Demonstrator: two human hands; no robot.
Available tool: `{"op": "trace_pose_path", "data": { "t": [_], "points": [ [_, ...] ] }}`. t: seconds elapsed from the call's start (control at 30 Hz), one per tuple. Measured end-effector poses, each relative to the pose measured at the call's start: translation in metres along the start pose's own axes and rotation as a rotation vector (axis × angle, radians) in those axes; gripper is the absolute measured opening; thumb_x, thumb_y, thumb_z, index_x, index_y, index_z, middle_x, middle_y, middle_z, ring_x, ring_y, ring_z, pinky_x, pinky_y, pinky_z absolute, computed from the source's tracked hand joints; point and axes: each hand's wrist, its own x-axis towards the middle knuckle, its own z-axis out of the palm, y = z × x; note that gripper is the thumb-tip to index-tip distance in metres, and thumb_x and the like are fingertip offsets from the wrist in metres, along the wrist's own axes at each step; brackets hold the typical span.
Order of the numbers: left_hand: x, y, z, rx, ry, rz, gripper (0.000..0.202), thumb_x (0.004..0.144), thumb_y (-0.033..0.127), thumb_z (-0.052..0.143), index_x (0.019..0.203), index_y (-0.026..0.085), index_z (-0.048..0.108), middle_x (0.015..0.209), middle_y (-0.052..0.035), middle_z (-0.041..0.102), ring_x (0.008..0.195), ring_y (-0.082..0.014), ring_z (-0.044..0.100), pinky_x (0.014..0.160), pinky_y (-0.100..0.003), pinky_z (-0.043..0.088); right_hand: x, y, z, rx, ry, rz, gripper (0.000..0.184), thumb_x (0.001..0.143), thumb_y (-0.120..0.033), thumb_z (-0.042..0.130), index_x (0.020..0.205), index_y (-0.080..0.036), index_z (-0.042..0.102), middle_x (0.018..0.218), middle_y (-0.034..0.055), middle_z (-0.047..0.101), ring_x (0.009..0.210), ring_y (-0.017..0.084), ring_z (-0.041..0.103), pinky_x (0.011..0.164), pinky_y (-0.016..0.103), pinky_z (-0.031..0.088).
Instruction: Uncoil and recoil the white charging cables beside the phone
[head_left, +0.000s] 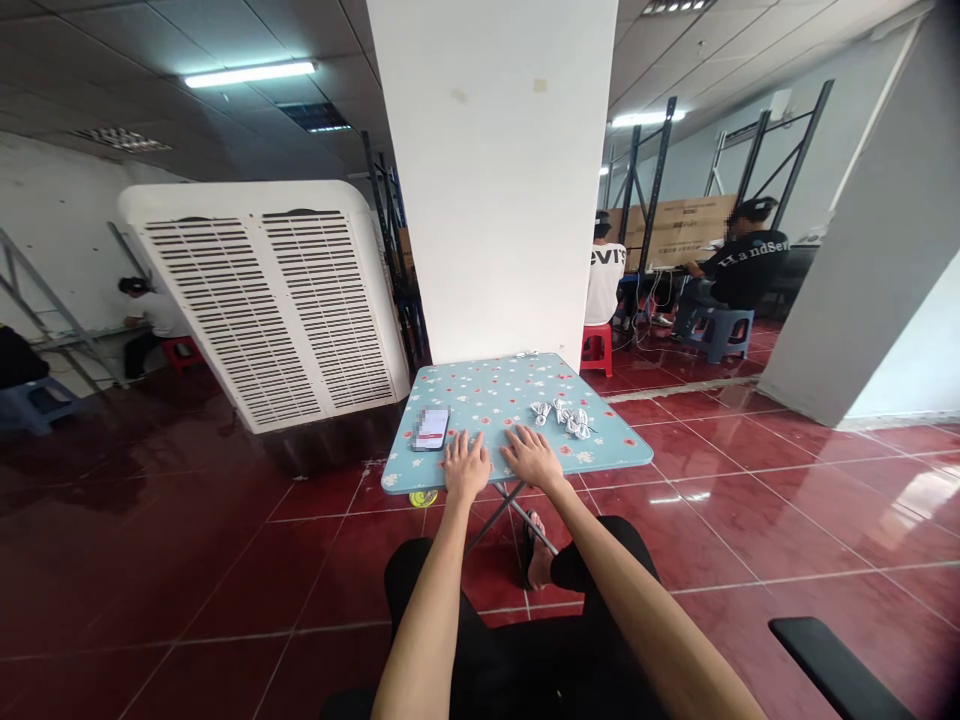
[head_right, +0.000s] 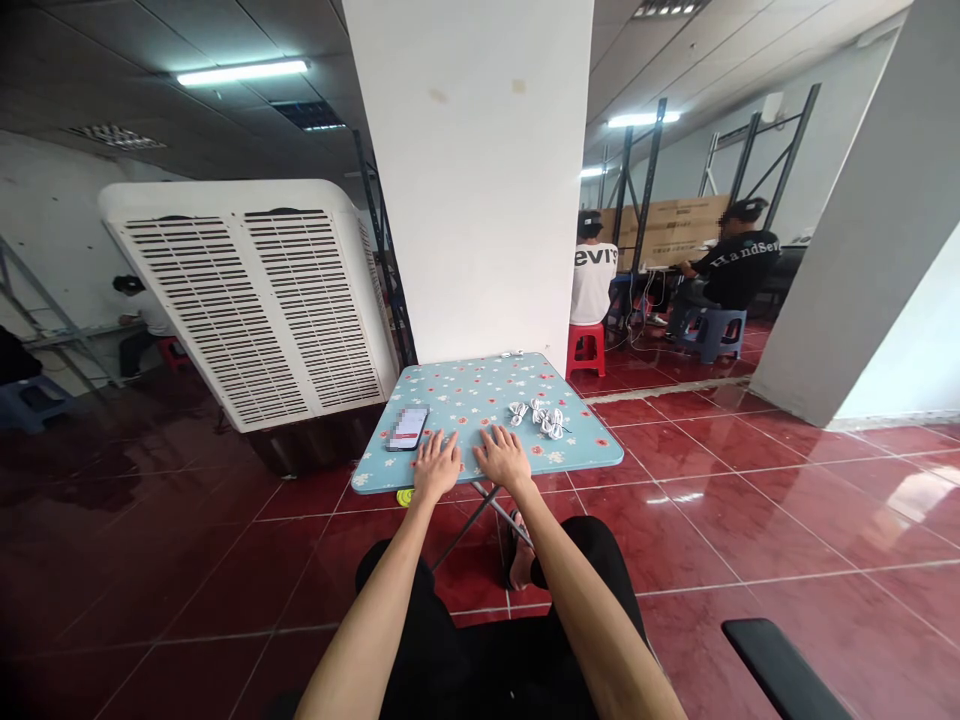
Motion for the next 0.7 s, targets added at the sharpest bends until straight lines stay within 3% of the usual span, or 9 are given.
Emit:
{"op": "trace_pose_path", "data": {
  "t": [0.7],
  "points": [
    [-0.0002,-0.0003,-0.0005,-0.001,0.003,-0.007,0.053,0.102,0.037,0.034,0.153,0.030,0.047,0.161,-0.0058,0.042,0.152,-0.0258,0.033,0.126,-0.050,0.025,-0.0013,-0.0026,-0.0033,-0.012,0.031,-0.010,0.058,0.104,-0.049,0.033,0.154,-0.021,0.042,0.163,0.0132,0.037,0.152,0.026,0.027,0.122,0.042,0.018]
  ]
}}
